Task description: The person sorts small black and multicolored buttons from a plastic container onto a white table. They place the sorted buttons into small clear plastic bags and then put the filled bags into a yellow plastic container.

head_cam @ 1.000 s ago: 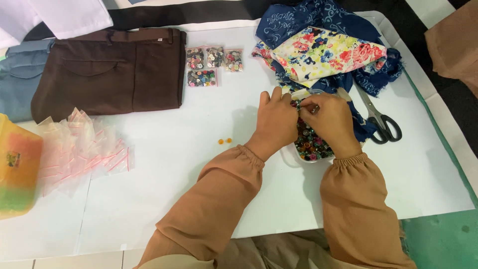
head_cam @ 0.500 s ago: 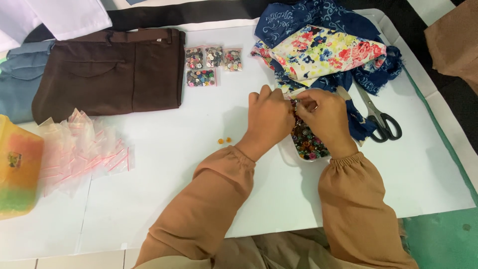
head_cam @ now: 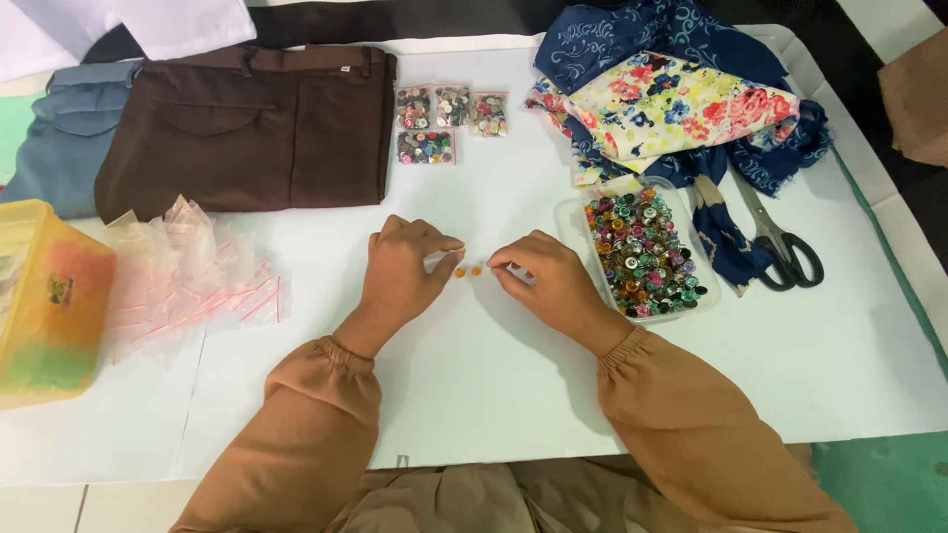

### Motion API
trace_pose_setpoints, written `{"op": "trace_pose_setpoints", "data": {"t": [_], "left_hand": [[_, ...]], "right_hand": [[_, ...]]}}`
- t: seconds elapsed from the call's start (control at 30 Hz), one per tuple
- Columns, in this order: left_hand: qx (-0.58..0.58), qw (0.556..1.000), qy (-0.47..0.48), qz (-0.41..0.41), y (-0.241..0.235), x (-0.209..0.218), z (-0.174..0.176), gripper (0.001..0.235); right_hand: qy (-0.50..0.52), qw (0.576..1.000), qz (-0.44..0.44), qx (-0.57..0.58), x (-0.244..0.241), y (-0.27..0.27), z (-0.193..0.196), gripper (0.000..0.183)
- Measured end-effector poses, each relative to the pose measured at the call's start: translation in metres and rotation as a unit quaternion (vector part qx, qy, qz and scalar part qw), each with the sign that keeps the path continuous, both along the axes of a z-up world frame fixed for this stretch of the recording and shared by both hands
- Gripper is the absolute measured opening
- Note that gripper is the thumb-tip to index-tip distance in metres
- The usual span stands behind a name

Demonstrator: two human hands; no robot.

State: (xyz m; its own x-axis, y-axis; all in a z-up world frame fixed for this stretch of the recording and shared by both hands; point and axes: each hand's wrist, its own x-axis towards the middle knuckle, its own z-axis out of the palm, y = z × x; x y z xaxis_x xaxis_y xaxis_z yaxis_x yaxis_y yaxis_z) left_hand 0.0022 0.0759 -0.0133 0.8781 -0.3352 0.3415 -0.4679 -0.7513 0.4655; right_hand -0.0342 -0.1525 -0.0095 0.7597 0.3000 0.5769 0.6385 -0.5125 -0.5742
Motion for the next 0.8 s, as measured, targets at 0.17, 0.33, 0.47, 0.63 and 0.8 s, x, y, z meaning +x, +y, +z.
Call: {"op": "trace_pose_setpoints", "data": {"t": [0.17, 0.33, 0.47, 0.63, 0.8], "left_hand": [[-0.019, 0.999, 0.029, -0.005, 0.005, -0.002, -0.004, 0.015], [0.019, 0.999, 0.034, -0.017, -0.004, -0.012, 0.009, 0.017], [0.001, 0.999, 0.026, -0.027, -0.004, -0.013, 0.011, 0.023], [-0.062, 0.997, -0.035, -0.043, -0.016, -0.007, 0.007, 0.029], [-0.107, 0.983, -0.109, -0.106, -0.064, -0.006, 0.011, 0.027]], "right_hand": [[0.022, 0.999, 0.005, -0.026, 0.011, 0.009, -0.015, 0.014], [0.033, 0.999, 0.001, -0.039, 0.009, 0.010, -0.013, 0.013], [-0.017, 0.998, -0.016, -0.062, 0.001, 0.002, 0.007, 0.018], [-0.120, 0.986, -0.101, -0.056, 0.004, -0.054, 0.037, 0.022], [0.024, 0.967, -0.196, -0.159, 0.021, -0.131, 0.017, 0.016]]}}
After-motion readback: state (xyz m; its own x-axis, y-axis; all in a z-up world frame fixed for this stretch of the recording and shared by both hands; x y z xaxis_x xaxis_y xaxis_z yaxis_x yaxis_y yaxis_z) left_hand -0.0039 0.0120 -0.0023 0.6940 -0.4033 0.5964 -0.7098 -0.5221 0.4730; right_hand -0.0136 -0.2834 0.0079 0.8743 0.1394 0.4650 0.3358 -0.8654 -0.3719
